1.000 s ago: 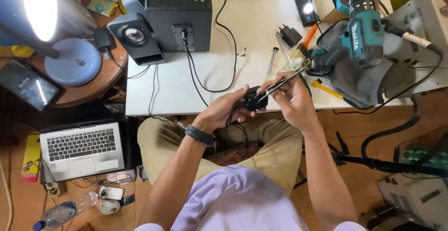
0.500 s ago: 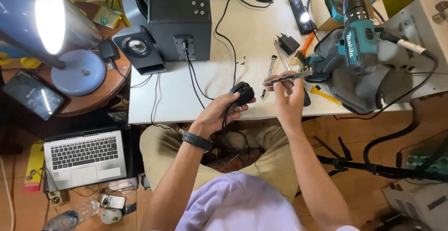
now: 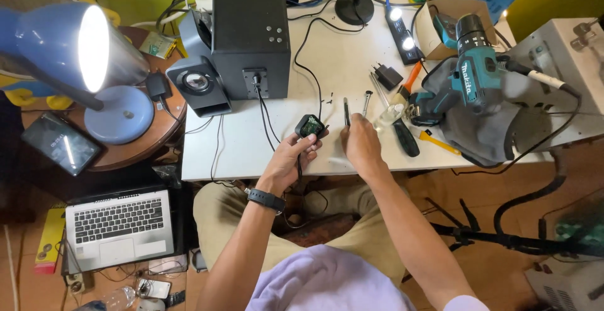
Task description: Disassembling a small electronic speaker to inspect and manipulate its internal circuit board and components.
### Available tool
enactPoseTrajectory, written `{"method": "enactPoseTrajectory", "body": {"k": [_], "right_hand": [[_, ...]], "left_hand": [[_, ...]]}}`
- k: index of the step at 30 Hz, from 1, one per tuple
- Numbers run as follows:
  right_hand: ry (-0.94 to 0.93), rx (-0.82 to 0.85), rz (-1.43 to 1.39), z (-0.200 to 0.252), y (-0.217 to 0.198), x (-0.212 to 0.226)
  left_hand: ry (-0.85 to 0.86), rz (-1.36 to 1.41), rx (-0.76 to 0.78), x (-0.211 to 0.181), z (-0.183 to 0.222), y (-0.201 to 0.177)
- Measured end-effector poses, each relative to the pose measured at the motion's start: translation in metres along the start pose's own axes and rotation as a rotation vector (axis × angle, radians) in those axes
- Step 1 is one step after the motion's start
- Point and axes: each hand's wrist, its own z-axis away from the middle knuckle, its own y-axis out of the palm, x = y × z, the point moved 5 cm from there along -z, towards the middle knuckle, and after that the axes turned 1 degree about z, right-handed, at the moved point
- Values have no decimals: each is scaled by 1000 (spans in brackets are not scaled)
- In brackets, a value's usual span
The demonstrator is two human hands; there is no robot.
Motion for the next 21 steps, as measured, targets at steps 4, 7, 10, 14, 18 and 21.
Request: {"method": "enactPoseTrajectory", "body": {"k": [4,7,10,14,18,21], "right_hand": [[18,54,6,30,-34,17],[-175,177,-318,50,-47,36],[-351,113,-601,54,-36,34],[-341,-18,-673,49,-26,24],[-340,-59,-817,45,-20,17],[-342,-77,-985,52,-31,31]], "left_hand": [[28,-77,-61,5,-11,-2],[53,-96,-90,16,-24,-13],[98,-141,-78,26,-31,-14],[103,-172,-97,13,-17,6],[91,-150,-113,22,-34,-16],[72,-63,-49,18,-42,-19]]}}
